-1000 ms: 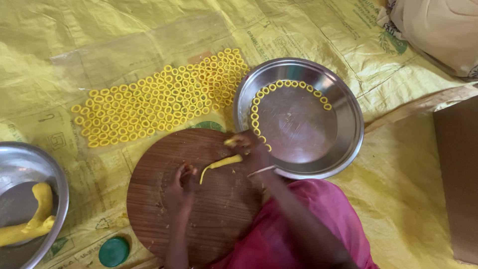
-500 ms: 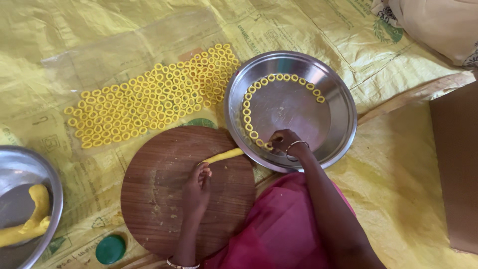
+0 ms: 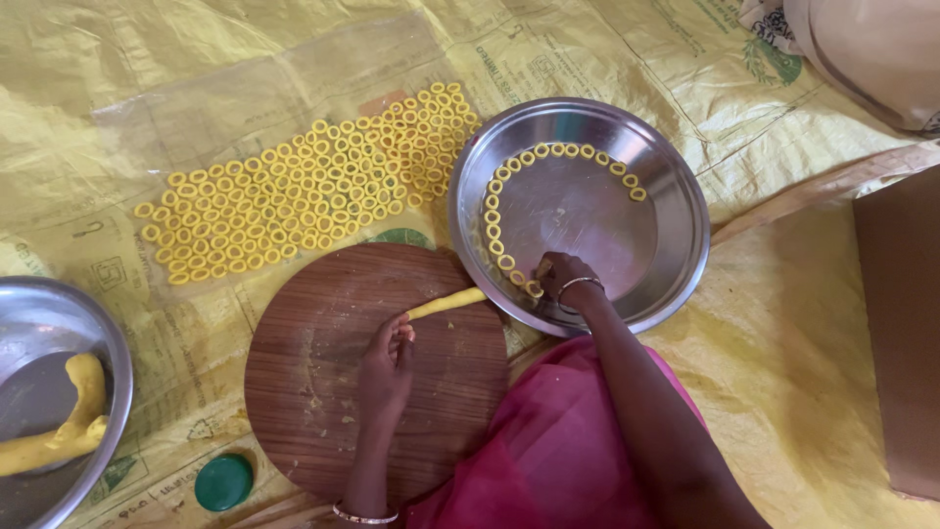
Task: The person rolls a yellow dough rope on a wooden board, pinches off small segments, and forms them into rings. The finished rings are placed in a metal tray. The person repeats this process continuously.
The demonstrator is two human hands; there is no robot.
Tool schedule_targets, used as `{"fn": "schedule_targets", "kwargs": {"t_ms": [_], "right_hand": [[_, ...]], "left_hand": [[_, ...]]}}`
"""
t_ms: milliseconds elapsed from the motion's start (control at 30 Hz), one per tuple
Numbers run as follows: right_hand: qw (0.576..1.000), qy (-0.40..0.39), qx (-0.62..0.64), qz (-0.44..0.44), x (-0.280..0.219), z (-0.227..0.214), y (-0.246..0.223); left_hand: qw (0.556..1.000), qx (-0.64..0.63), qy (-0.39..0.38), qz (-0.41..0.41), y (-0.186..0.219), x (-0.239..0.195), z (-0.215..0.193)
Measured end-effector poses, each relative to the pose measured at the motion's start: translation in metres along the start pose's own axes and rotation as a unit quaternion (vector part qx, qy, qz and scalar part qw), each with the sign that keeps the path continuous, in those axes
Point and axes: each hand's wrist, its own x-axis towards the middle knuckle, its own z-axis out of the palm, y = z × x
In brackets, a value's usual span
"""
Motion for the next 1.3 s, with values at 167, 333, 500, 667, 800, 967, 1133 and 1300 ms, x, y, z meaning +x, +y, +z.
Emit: {"fn": "schedule_targets", "kwargs": {"t_ms": [167,333,500,667,800,967,1133,1300], "right_hand": [[1.000,0.003,0.001,0.008,0.002,0.005,0.005],[1.000,0.026,0.009,-0.005,-0.005,0.003,0.009],[0.992,0.110,0.046,-0.036,-0.030,-0.016,0.044],[0.961,0.162,-0.221,0.029,-0.073,-0.060,0.134],[0.924,0.158,-0.348,-0.006,-0.096,-0.059,0.176],[0.911,0.085,-0.403,0.034,-0.101,-0.048,0.155],[0.926,-0.106,-0.354,0.072,-0.096,-0.076,0.099],[0.913,-0.155,-0.375,0.031,-0.074,-0.071,0.058]], "left_hand": [[1.000,0.000,0.001,-0.001,-0.002,0.002,0.000],[1.000,-0.004,0.010,0.014,-0.003,-0.002,-0.001],[0.999,-0.003,0.021,0.024,-0.001,-0.006,-0.005],[0.999,0.021,0.031,-0.009,-0.001,-0.005,-0.008],[0.999,0.004,0.042,0.015,-0.006,-0.004,-0.011],[0.998,0.002,0.054,0.024,-0.013,-0.005,-0.012],[0.998,-0.011,0.058,0.025,-0.015,-0.007,-0.012],[0.997,-0.027,0.057,0.044,-0.018,-0.006,-0.011]]}}
